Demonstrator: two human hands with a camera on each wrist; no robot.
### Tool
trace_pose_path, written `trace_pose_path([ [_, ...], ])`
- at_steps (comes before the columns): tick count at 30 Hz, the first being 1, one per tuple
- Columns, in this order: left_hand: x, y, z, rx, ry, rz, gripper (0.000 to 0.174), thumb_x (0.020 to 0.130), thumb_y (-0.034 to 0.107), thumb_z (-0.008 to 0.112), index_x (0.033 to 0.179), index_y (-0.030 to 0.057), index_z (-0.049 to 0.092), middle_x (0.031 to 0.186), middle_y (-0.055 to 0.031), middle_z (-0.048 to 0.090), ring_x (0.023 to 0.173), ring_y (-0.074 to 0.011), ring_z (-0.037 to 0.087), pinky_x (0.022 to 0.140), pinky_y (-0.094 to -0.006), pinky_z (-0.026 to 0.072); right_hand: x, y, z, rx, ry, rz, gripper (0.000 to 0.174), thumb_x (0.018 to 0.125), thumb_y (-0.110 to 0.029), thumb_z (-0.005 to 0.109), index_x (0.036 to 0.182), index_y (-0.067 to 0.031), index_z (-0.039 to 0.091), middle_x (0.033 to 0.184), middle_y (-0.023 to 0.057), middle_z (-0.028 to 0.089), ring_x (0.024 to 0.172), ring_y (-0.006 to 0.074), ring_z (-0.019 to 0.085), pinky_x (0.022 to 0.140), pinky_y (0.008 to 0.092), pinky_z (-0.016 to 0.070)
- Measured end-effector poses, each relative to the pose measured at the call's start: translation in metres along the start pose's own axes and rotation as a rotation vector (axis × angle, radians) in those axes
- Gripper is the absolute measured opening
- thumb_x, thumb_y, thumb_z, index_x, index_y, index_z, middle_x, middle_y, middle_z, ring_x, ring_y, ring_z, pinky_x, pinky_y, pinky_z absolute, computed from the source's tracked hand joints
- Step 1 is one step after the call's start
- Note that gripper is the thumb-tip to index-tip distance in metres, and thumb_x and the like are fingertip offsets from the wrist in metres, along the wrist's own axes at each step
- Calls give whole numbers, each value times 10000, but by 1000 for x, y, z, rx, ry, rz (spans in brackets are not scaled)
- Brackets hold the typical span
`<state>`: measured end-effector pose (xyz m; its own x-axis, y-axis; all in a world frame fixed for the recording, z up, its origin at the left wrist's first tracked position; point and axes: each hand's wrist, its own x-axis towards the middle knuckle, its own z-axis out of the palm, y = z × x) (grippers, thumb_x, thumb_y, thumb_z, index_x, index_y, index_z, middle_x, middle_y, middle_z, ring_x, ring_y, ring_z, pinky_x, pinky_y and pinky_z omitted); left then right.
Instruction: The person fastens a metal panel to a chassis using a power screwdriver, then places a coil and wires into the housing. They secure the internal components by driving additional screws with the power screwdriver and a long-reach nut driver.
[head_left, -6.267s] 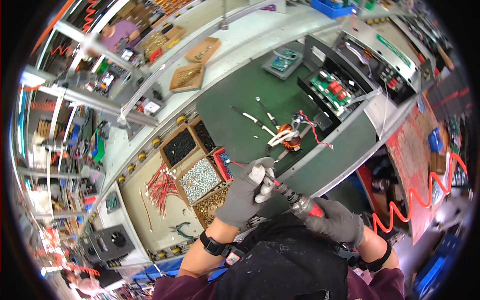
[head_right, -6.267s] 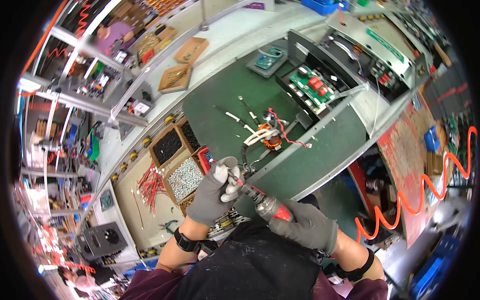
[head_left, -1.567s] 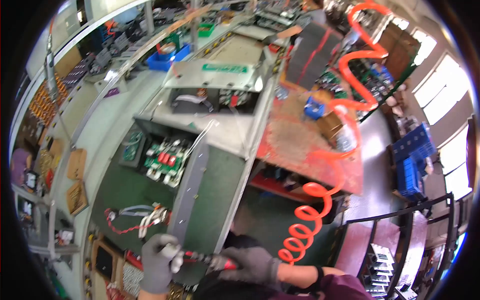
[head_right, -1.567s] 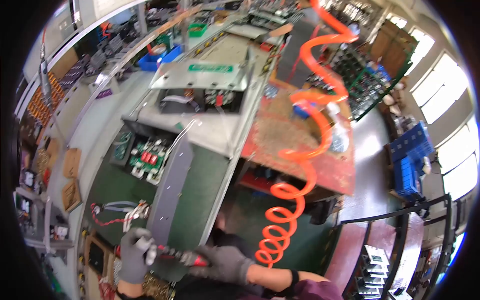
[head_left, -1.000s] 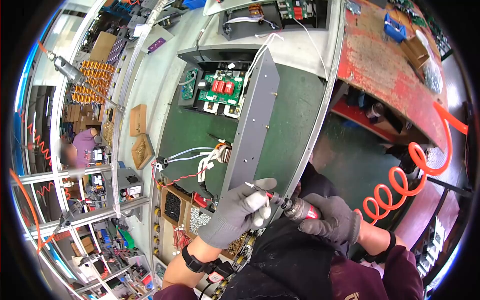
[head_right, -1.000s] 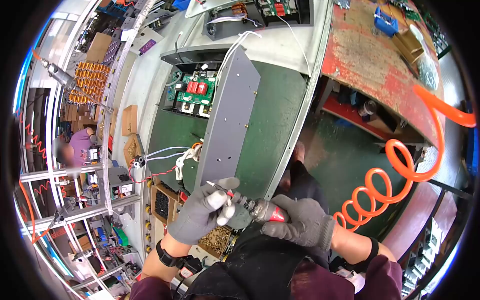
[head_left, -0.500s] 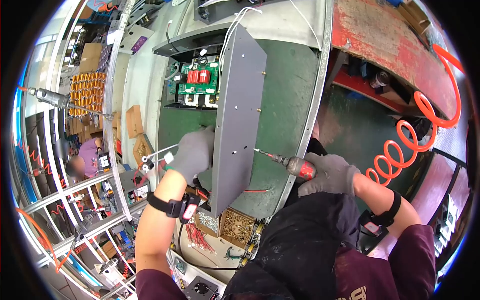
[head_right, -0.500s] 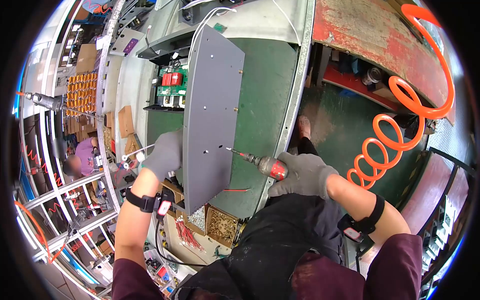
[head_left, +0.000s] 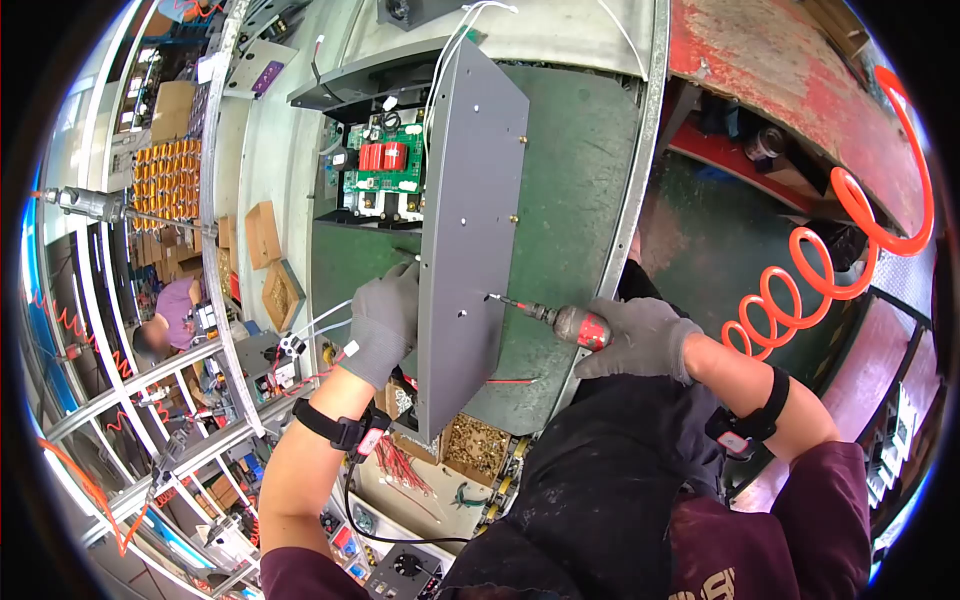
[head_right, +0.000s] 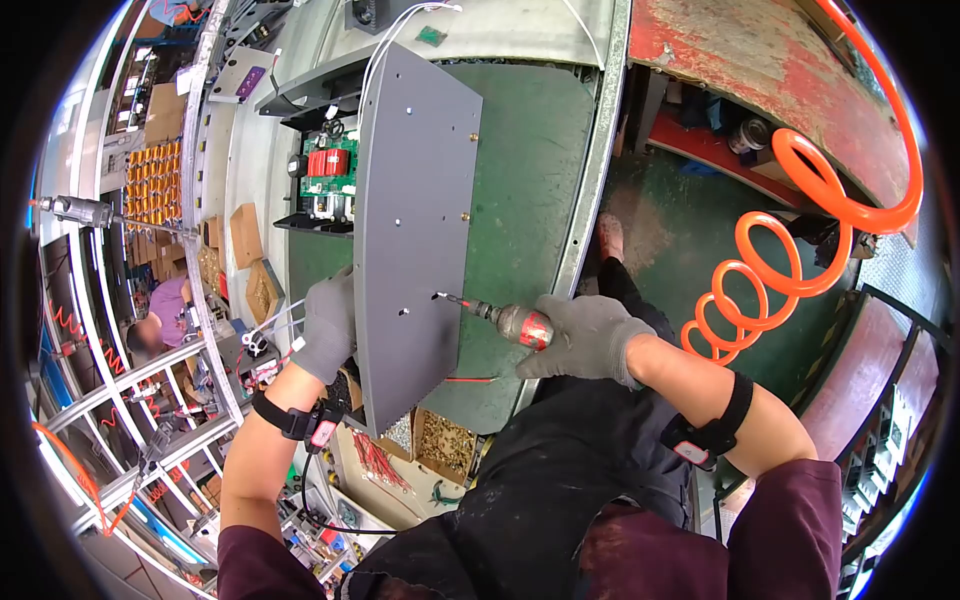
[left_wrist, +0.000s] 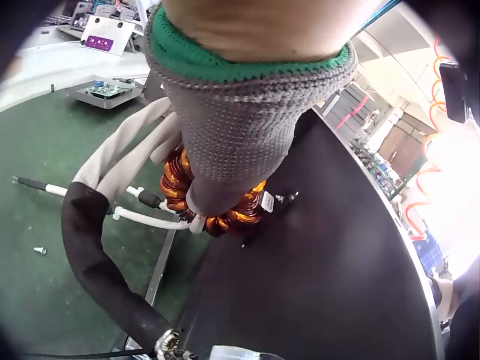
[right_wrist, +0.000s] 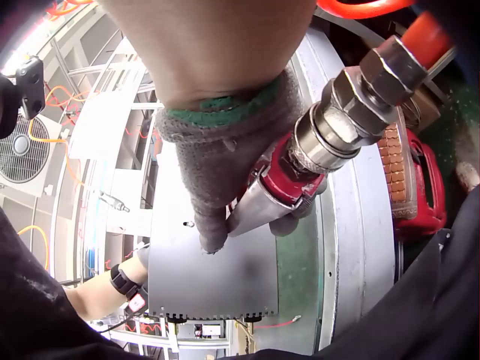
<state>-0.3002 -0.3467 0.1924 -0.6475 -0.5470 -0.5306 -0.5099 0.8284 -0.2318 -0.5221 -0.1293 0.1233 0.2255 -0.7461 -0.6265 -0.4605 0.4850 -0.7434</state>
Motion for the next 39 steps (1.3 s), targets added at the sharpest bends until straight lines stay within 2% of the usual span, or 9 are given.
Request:
trace_pose_path([
  [4,-2,-2,3,-33,76,36,406,744,156,666,1126,66,561,1141,-140,624,820,-330,666,685,-403,545,2,5,6,-44,14,-6,755,707,-577,720,1198,-40,522,871,217,642,872,399,624,764,425,474],
  [11,0,-1,3,-14,121,33,358,763,145,642,1104,67,565,1093,-134,636,815,-339,660,683,-410,540,1,2,16,-35,40,-36,752,717,-584,708,1191,-30,521,834,219,632,834,398,623,737,425,473],
  [14,4,-3,-1,-12,40,45,328,768,138,632,1085,76,573,1045,-131,640,812,-348,655,675,-417,537,-1,-4,16,-53,22,-7,678,723,-608,691,1065,-46,528,872,200,644,883,392,629,768,434,474],
  [23,13,-9,-4,72,-97,128,225,778,166,636,984,75,630,971,-144,658,805,-330,661,662,-418,531,2,2,12,-105,67,-30,676,730,-610,684,1059,-42,523,834,189,645,840,392,633,727,437,477],
  [26,16,-7,-6,99,-180,26,236,758,162,661,976,74,641,891,-143,677,787,-322,671,653,-399,534,2,3,9,-121,27,4,673,732,-608,681,1063,-43,523,827,191,645,832,389,635,719,435,478],
  [28,16,-10,-5,149,-181,77,279,700,147,710,962,75,648,823,-139,682,774,-314,677,652,-379,538,2,7,12,-118,44,-15,673,733,-607,680,1064,-43,523,818,191,643,822,387,636,716,434,478],
  [32,20,-26,5,118,-219,152,330,641,126,740,957,75,659,837,-142,683,781,-306,678,656,-363,541,1,11,17,-114,90,-61,673,735,-607,679,1065,-42,523,798,193,638,801,384,636,707,433,480],
  [34,21,-34,8,46,-172,278,283,622,113,746,893,69,680,828,-147,681,782,-299,680,653,-356,542,1,11,15,-115,81,-57,673,735,-605,680,1065,-39,522,799,192,638,798,386,636,704,434,479],
  [39,27,-35,10,61,-201,291,160,660,124,721,804,62,692,807,-149,677,770,-295,676,659,-356,540,-1,9,13,-109,46,-32,667,736,-595,682,1059,-33,523,799,192,638,801,387,635,706,435,478],
])
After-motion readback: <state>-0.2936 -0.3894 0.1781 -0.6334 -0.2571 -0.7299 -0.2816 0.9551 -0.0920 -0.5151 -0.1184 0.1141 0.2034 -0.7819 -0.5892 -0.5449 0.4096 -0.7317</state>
